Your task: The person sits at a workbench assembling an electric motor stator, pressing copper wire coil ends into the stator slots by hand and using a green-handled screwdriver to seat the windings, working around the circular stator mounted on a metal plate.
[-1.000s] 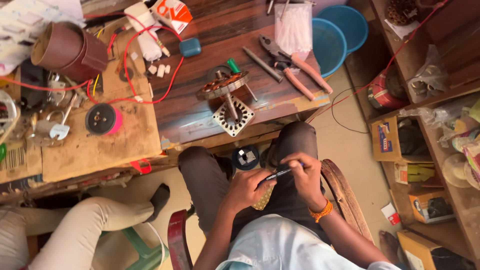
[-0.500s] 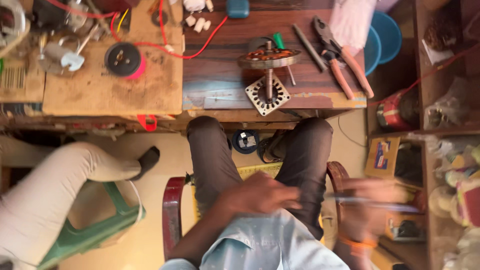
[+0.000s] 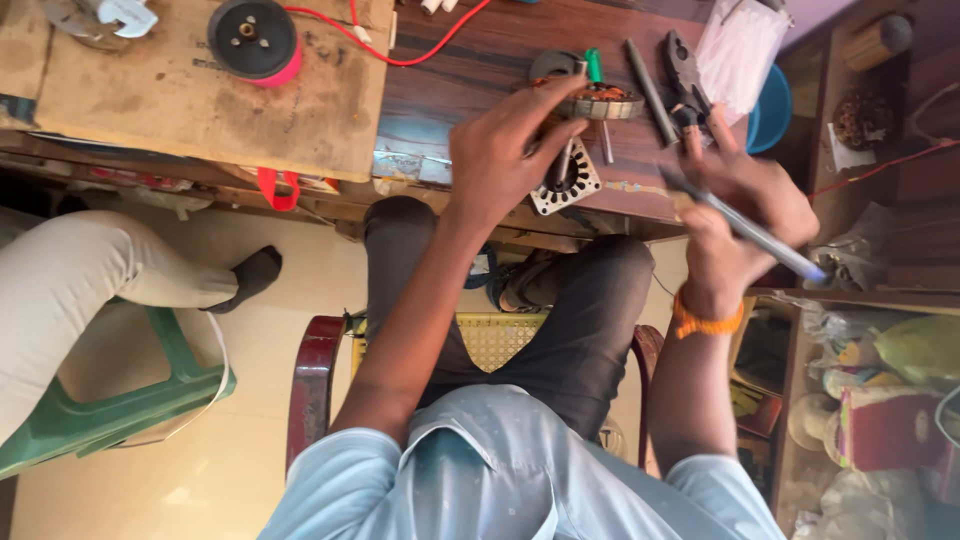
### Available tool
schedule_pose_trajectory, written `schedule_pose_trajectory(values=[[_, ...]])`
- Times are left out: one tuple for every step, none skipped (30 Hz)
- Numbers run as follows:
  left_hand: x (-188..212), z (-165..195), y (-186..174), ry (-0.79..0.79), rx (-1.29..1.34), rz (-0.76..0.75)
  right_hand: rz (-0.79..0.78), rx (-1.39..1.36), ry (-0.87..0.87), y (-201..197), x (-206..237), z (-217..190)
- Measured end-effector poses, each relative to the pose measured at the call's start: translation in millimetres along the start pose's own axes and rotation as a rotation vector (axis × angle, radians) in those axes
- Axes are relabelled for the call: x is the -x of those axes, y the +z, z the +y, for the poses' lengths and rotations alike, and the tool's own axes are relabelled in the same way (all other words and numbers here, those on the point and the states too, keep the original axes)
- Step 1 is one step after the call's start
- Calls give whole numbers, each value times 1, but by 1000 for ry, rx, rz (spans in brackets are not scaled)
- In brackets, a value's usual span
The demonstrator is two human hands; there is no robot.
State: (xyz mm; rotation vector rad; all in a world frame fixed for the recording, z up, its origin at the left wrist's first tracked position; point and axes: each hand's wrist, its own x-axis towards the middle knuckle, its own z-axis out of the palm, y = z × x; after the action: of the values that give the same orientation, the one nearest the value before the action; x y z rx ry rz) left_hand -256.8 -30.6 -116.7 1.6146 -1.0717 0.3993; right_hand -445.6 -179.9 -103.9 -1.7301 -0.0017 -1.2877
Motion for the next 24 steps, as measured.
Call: schedule_pose_trajectory(values=[[-2,-1,3,31,-72,-8,-82,79,-31,10,-14,3],[-2,-1,5,-8,-72,-19,-166,161,-62,20,-24,6],[0,-2,8,-48,-70,-30,-250,246,-91,26,-34,9],[2,-2,9,-90,-64,-44,-335,334,-116,31,-41,12],[4,-3,10,-84,-41,-47,-343,372,-73,36,-44,15],[6,-4,11,-79,-16,-48,-354,409,-30,38,-47,19],[8,-5,12,-76,6,-47,-367,443,13,39,-48,22],[9,-6,13,-91,17,-37,-400,398,9,38,-51,25],[10,-5,15,-109,25,-28,-434,350,7,34,-53,28],[11,-5,16,-128,33,-17,-469,300,6,32,-55,29],[11,-4,16,-140,36,-14,-506,305,-2,29,-57,30],[12,-2,17,-149,40,-11,-539,311,-12,27,-60,30],[12,-1,17,-155,44,-10,-570,317,-23,26,-61,30],[12,0,17,-175,43,-14,-582,314,-35,26,-63,29],[12,2,18,-195,45,-17,-593,313,-48,25,-63,27],[12,3,18,-214,48,-19,-606,314,-62,26,-64,25],[12,4,18,-224,78,-20,-606,328,-56,27,-66,24],[12,4,17,-235,106,-19,-608,338,-51,29,-67,22],[12,4,17,-245,133,-18,-610,342,-57,31,-67,22],[12,4,17,-248,148,-19,-611,346,-64,32,-68,21],[11,5,17,-251,162,-20,-612,344,-81,33,-69,20],[11,4,16,-254,177,-22,-613,341,-98,34,-69,19],[11,5,16,-256,175,-25,-609,350,-77,35,-70,18],[11,5,16,-257,174,-26,-604,360,-56,35,-70,16]])
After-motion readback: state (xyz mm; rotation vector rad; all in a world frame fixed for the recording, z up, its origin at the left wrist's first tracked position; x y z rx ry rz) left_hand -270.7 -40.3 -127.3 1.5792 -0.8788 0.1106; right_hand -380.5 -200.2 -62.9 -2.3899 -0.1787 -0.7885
